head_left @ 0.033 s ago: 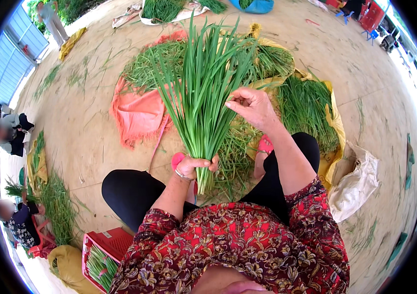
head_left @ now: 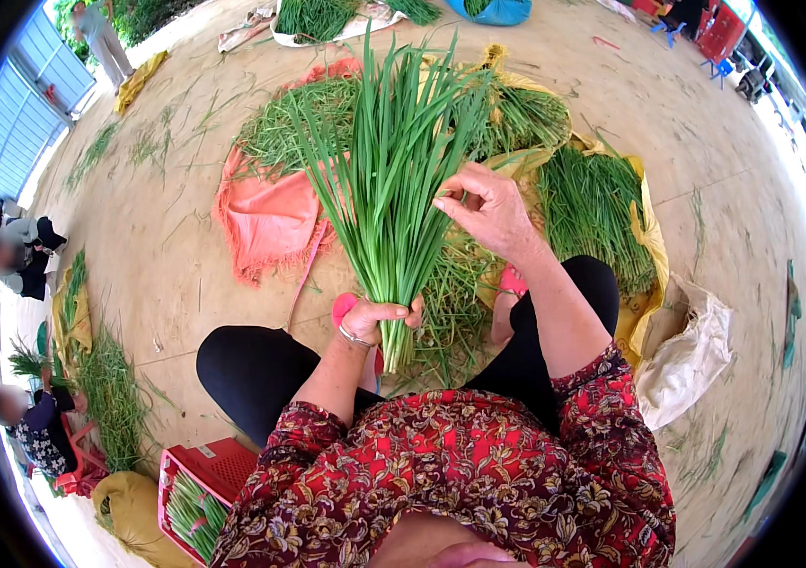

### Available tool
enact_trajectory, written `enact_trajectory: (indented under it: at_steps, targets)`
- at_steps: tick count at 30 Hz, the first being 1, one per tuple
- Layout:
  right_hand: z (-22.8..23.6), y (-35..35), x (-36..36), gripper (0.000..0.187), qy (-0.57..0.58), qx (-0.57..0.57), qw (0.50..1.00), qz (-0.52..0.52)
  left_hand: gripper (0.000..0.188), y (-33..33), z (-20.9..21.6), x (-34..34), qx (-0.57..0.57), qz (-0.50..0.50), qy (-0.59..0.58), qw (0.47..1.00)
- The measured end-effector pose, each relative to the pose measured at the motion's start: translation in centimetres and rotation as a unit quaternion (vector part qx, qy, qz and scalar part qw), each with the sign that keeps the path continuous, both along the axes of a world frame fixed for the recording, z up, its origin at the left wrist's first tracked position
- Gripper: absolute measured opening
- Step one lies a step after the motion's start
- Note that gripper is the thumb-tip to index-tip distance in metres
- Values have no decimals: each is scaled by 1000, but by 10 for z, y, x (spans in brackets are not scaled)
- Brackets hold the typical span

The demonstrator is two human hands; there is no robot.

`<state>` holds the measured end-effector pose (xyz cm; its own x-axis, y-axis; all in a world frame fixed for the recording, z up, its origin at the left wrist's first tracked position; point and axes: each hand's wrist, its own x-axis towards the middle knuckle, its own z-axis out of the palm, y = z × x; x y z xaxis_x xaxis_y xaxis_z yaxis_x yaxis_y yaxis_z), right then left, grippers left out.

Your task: The person sorts a bunch of leeks by hand, removing individual stalks from a pile and gathering them into a bundle.

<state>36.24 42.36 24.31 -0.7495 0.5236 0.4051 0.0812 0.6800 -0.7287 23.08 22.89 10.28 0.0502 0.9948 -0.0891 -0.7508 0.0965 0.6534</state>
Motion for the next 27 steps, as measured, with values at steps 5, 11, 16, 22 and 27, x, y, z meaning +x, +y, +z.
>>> enact_trajectory:
  at_steps: [5,11,16,22,27]
  targets:
    - [-20,-23,-14,14,17,-19,999,37,37,4,-8,-5,-37,6,14,999]
    - [-39,-32,-28,14,21,-105,994,30,39,4,-2,-3,-49,44,-3,998]
    - [-39,-38,-34,15,35,-110,993,-24,45,4,-10,-6,-33,57,37,997]
    - [-30,7,-42,12,174,4,977,-123,35,4,-2,-3,12,62,-44,997]
    - [23,29,13,16,-7,-238,971,-33,37,-2,5,-7,41,37,-54,997]
